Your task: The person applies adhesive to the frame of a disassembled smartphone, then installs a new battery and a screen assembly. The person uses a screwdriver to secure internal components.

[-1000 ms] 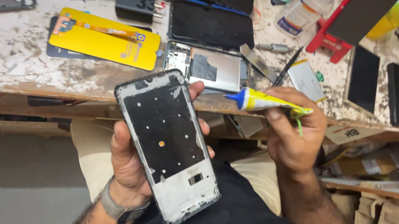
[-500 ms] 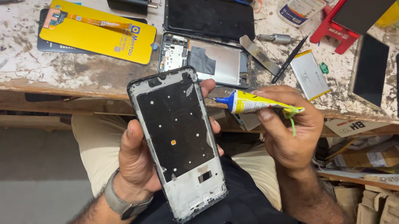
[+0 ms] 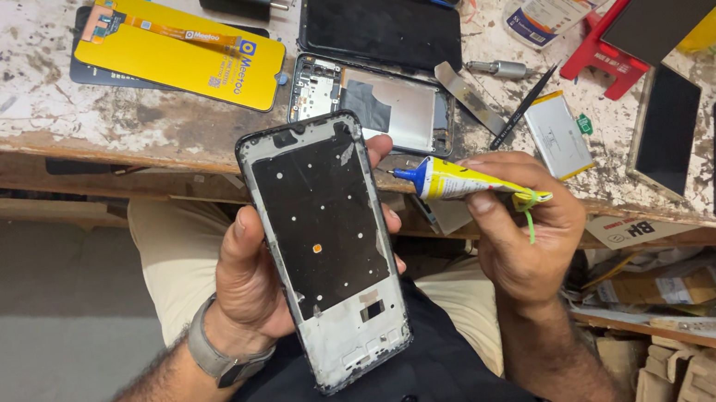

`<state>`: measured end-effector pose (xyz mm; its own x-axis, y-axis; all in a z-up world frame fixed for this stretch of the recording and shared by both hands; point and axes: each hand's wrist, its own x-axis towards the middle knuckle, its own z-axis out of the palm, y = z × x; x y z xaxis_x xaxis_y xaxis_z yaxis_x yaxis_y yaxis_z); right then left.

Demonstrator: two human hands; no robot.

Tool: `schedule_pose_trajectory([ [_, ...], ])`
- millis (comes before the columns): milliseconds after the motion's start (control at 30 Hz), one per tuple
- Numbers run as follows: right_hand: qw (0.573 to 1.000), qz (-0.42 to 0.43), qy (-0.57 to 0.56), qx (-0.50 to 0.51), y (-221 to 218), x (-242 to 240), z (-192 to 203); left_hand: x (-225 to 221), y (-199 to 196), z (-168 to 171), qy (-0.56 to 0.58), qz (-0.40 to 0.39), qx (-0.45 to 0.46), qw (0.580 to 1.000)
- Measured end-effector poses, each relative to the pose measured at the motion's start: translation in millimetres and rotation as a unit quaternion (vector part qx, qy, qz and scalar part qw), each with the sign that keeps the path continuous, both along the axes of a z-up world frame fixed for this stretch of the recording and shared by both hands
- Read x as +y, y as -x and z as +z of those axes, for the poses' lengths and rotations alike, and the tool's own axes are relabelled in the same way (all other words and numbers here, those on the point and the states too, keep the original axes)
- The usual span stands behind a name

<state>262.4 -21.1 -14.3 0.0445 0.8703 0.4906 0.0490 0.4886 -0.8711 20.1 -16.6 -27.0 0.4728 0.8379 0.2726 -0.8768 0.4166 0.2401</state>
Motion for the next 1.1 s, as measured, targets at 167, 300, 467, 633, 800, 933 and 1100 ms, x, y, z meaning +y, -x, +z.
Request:
schedule_pose_trajectory([
  [167,1.0,0.002,-0.006,0.0,0.0,0.9,-0.5,-0.4,-0.2,0.4,-0.003,0.003,0.0,1.0],
  [300,1.0,0.007,-0.017,0.006,-0.1,1.5,-1.4,-0.1,0.0,0.1,-0.003,0.002,-0.006,1.0],
  [467,1.0,0.009,-0.003,0.019,-0.9,0.1,-2.0,0.2,0.8,-1.0,-0.009,0.001,-0.008,1.0],
  [633,1.0,0.009,-0.001,0.027,-1.3,0.8,-3.9,0.4,0.2,-2.7,-0.012,-0.008,-0.018,1.0],
  [800,1.0,0.001,-0.018,-0.004,3.4,1.8,2.2,-0.7,0.6,-1.2,-0.011,-0.008,-0.001,1.0],
  [933,0.982,-0.051,-0.062,-0.173,7.2,-3.8,12.3,-0.9,-1.1,0.1,-0.009,-0.003,0.025,1.0],
  [1100,0.984,-0.051,-0.028,-0.168,12.9,-1.1,7.3,0.6,-1.9,-4.1,0.001,0.003,0.048,0.999],
])
